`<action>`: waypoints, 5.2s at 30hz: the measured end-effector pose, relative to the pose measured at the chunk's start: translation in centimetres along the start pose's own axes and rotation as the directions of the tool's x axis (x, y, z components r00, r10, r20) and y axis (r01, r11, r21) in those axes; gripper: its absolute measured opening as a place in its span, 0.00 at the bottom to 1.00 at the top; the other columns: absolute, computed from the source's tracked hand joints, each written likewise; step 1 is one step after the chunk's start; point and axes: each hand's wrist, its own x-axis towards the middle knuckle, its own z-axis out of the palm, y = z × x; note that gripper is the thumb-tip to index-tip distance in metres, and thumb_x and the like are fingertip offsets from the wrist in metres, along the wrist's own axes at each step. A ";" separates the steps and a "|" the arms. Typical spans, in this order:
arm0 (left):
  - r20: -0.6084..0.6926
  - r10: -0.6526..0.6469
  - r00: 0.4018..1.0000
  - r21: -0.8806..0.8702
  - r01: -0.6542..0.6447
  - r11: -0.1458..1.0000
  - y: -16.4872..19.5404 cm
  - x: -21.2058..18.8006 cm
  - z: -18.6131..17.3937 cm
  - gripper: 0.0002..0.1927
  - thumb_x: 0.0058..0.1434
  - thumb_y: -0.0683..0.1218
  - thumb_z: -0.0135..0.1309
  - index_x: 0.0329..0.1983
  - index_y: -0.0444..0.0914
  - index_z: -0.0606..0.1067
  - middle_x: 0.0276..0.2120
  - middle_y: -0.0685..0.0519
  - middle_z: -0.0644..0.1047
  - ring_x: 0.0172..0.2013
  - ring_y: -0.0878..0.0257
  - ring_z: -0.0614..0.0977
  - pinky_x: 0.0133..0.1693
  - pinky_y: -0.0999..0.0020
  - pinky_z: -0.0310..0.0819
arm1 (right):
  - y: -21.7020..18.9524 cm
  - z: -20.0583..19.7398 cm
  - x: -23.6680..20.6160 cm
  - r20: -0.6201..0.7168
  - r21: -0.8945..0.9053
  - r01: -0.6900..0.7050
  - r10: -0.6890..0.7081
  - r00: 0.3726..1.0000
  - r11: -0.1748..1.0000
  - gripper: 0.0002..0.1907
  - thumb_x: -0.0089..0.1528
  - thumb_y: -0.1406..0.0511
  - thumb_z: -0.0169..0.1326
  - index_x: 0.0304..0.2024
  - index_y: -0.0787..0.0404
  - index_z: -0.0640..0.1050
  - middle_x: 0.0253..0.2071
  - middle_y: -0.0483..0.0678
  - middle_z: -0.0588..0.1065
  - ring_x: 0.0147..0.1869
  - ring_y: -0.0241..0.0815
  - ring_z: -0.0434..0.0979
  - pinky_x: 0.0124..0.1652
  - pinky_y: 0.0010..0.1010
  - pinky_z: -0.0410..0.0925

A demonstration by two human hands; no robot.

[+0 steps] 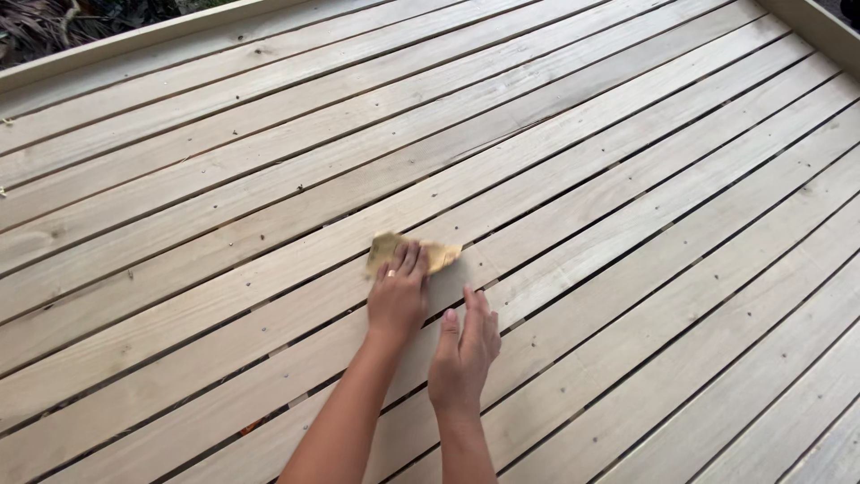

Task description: The person kneels on a large slatted wooden frame outdoors and sands its surface by hand using folded sandpaper, rubbing back and forth along the planks and moving progressively across different sections of the frame.

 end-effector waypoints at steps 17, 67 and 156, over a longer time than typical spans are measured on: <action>0.027 -0.255 0.966 0.084 0.252 0.964 -6.5 -9.6 -6.8 0.31 0.63 0.48 0.49 0.71 0.42 0.65 0.71 0.54 0.63 0.70 0.55 0.63 0.65 0.49 0.58 | 4.3 5.2 -0.8 -0.006 -0.688 0.080 -0.115 0.993 0.722 0.37 0.61 0.57 0.45 0.72 0.59 0.59 0.77 0.58 0.52 0.81 0.54 0.46 0.70 0.60 0.44; 0.035 -0.078 0.996 0.085 0.074 0.994 -9.5 -11.5 -8.7 0.30 0.62 0.49 0.48 0.69 0.37 0.66 0.69 0.49 0.67 0.69 0.51 0.64 0.64 0.51 0.57 | 3.6 5.5 -0.1 0.015 -0.728 0.046 -0.051 0.999 0.684 0.39 0.60 0.56 0.42 0.75 0.54 0.56 0.78 0.57 0.47 0.82 0.55 0.41 0.70 0.59 0.40; -0.102 -0.453 0.886 0.064 0.460 0.885 -18.0 -15.2 -13.7 0.45 0.53 0.57 0.54 0.74 0.33 0.64 0.67 0.46 0.68 0.69 0.51 0.64 0.71 0.38 0.37 | -3.1 20.7 -11.8 0.364 -0.591 0.436 -0.258 0.895 0.679 0.39 0.62 0.47 0.44 0.74 0.49 0.59 0.79 0.55 0.47 0.83 0.51 0.38 0.70 0.60 0.39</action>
